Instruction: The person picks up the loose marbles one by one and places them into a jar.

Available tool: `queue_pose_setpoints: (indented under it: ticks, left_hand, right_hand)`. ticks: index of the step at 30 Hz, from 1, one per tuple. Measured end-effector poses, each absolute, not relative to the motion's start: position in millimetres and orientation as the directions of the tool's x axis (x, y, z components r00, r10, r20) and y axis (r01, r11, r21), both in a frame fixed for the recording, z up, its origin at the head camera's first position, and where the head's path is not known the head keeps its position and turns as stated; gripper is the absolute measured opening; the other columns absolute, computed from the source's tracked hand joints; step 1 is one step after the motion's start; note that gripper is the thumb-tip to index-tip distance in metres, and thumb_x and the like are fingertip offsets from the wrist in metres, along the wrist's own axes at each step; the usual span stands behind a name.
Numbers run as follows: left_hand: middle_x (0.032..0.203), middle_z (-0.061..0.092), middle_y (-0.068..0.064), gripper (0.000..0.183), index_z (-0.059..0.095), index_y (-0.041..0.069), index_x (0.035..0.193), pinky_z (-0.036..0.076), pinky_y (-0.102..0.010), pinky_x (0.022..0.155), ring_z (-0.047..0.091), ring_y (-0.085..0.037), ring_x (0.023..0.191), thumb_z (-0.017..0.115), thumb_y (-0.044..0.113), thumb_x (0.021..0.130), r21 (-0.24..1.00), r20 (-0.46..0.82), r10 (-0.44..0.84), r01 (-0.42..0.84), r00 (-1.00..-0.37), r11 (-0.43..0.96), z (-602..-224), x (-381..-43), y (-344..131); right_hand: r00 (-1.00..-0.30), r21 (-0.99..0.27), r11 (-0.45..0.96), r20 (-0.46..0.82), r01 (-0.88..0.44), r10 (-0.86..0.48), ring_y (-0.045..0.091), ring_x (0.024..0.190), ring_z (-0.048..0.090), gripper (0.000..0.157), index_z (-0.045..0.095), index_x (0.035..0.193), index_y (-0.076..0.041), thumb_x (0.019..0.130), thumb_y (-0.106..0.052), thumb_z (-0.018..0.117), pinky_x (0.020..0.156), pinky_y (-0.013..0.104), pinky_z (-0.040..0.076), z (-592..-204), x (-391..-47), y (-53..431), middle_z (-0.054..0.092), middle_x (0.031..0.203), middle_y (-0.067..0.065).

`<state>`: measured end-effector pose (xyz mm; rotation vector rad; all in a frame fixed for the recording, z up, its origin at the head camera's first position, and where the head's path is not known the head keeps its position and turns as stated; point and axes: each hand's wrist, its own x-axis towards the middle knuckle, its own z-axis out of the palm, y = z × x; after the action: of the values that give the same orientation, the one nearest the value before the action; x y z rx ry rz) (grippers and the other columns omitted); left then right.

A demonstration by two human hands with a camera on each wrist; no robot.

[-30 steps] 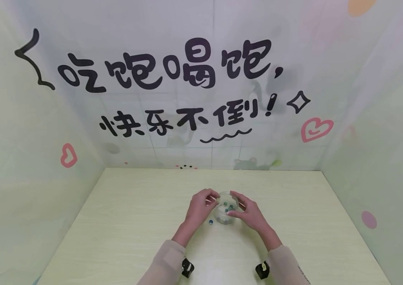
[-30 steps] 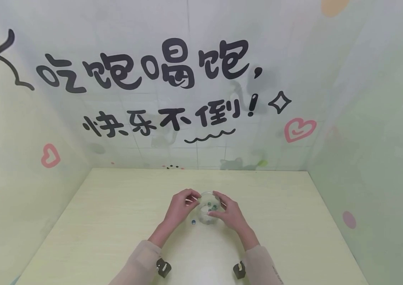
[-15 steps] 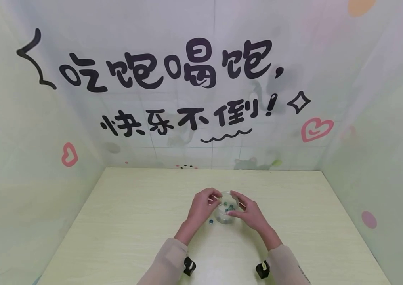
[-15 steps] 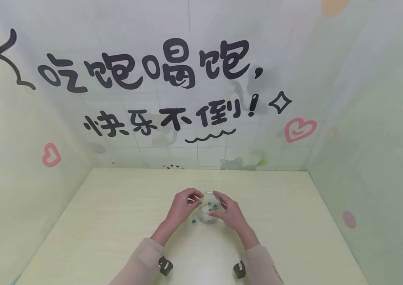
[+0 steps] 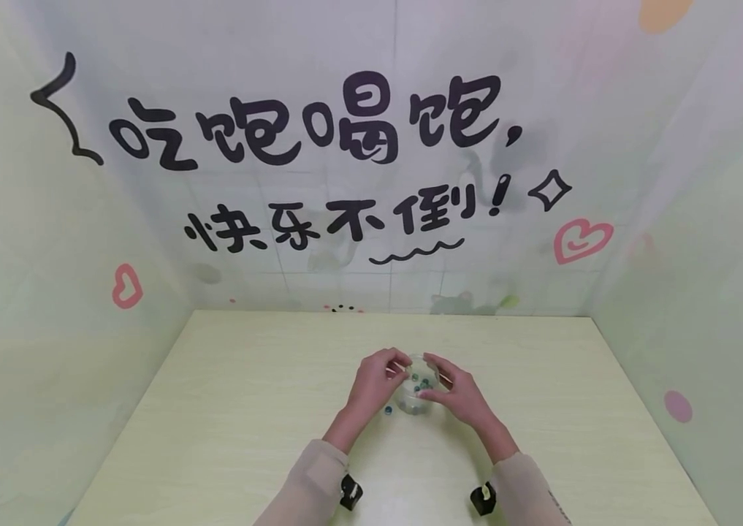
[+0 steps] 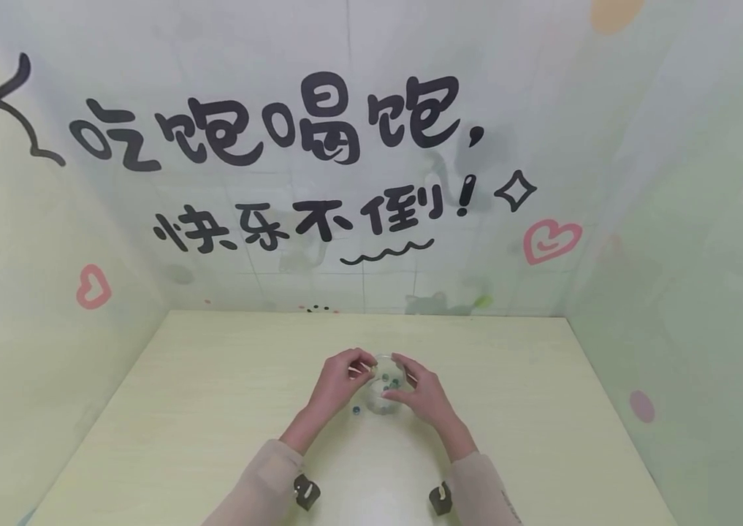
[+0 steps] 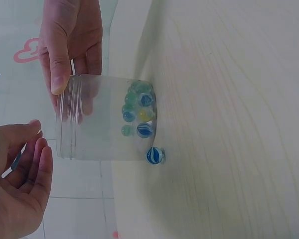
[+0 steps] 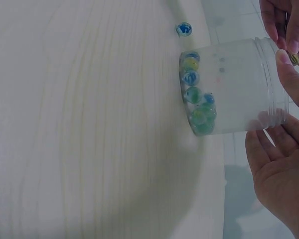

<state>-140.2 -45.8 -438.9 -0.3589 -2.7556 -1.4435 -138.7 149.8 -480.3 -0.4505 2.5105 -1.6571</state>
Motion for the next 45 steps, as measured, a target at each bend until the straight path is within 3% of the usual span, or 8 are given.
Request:
queue_pose_setpoints:
  ticks: [32, 45]
  left_hand:
    - [0.101, 0.073, -0.003, 0.014, 0.071, 0.012, 0.103, 0.058, -0.02, 0.077, 0.069, -0.013, 0.088, 0.074, 0.011, 0.089, 0.805, 0.129, 0.202, 0.222, -0.971, 0.55, -442.6, -137.2, -47.1]
    - [0.1, 0.073, -0.004, 0.014, 0.07, 0.011, 0.102, 0.058, -0.018, 0.077, 0.069, -0.013, 0.087, 0.074, 0.01, 0.088, 0.823, 0.141, 0.177, 0.214, -0.974, 0.526, -446.1, -137.1, -54.1]
  right_hand:
    - [-0.959, -0.915, 0.372, 0.052, -0.157, -0.277, 0.038, 0.143, 0.041, 0.069, 0.044, 0.147, -0.002, 0.086, -0.007, 0.076, 0.114, 0.051, 0.039, -476.7, -137.0, 148.3, 0.047, 0.152, 0.017]
    - [-0.953, -0.912, 0.362, 0.086, -0.193, -0.29, 0.043, 0.141, 0.041, 0.067, 0.044, 0.146, 0.002, 0.087, -0.004, 0.075, 0.112, 0.054, 0.04, -477.5, -137.7, 149.5, 0.046, 0.151, 0.023]
